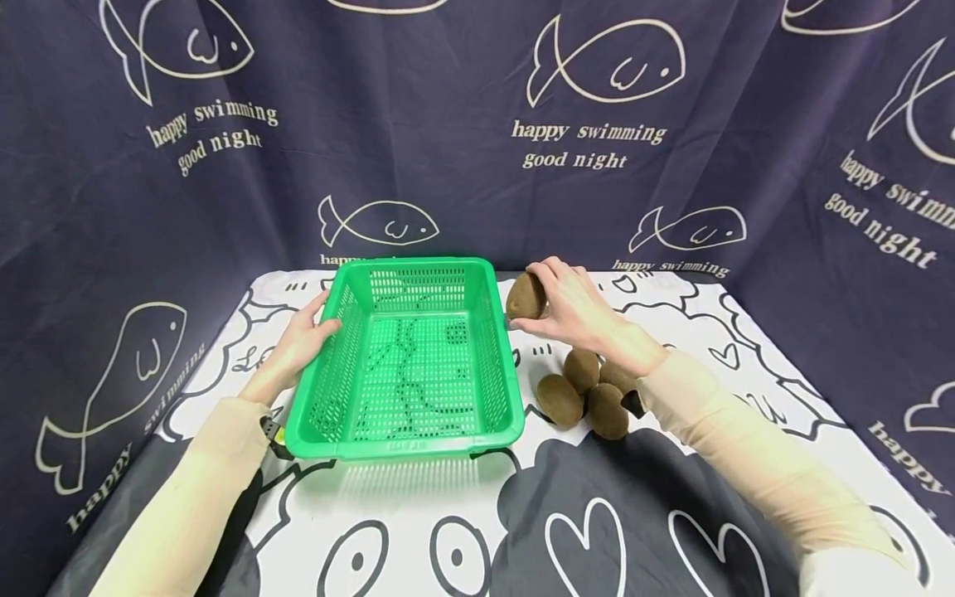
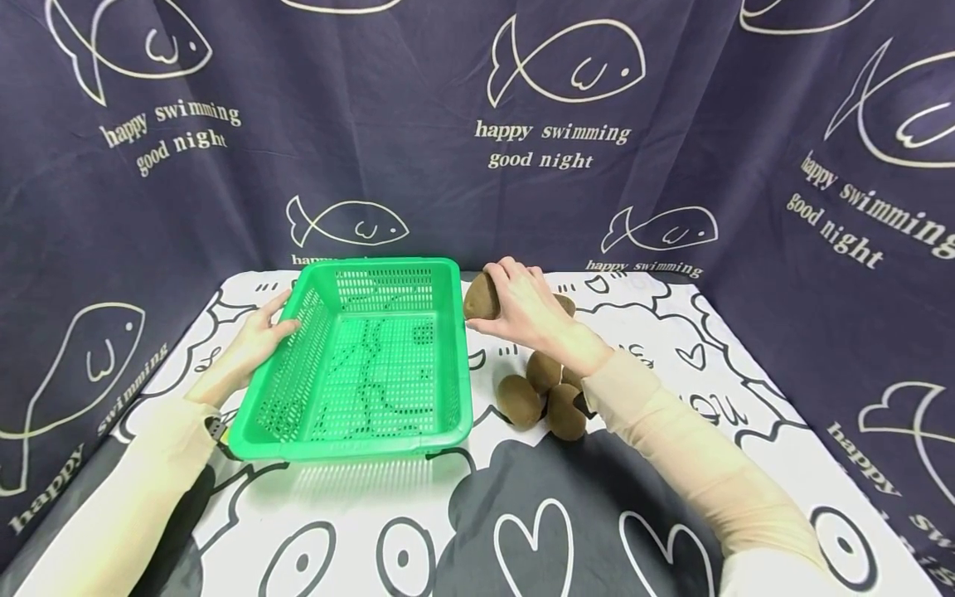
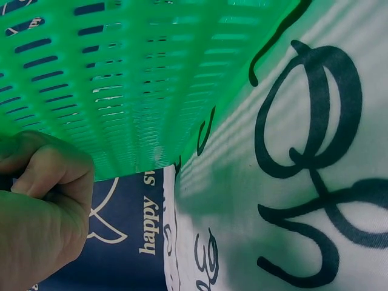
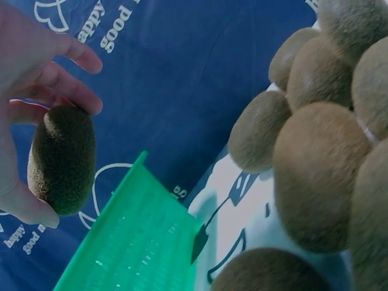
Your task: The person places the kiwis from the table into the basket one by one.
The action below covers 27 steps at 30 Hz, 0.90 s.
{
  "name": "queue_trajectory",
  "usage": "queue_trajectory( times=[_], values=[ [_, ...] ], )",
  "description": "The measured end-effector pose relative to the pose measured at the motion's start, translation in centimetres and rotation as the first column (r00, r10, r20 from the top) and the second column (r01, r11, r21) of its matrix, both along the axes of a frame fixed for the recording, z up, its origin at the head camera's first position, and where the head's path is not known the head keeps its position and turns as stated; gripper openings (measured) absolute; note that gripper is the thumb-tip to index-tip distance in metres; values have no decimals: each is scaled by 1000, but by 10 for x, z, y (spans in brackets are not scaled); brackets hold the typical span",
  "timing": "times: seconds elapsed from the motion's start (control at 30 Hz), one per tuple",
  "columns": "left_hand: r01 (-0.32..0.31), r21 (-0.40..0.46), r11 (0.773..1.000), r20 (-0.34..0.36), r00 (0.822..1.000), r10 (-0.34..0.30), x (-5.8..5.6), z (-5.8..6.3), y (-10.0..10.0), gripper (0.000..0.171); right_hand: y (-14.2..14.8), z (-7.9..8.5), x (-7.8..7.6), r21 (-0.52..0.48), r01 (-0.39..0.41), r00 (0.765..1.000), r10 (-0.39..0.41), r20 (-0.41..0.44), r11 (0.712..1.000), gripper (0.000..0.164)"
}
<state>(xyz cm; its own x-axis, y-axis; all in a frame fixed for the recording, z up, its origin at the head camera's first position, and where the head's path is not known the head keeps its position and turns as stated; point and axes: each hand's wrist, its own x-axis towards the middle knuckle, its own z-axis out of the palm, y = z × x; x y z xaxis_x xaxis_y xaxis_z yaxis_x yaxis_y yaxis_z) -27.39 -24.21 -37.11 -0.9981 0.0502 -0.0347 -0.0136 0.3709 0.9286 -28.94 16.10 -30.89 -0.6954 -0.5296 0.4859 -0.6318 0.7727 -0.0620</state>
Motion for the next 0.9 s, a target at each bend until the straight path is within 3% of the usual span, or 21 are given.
queue_trajectory(
  times=[0.5,0.9],
  values=[
    [-2,-9,1000,0,1000,2,0,1,0,71,-39,-5,11,38,-138,990,138,0,990,73],
    [-4,-26,1000,6,1000,4,0,2,0,71,-66,-15,20,131,-226,972,215,100,965,75]
  ],
)
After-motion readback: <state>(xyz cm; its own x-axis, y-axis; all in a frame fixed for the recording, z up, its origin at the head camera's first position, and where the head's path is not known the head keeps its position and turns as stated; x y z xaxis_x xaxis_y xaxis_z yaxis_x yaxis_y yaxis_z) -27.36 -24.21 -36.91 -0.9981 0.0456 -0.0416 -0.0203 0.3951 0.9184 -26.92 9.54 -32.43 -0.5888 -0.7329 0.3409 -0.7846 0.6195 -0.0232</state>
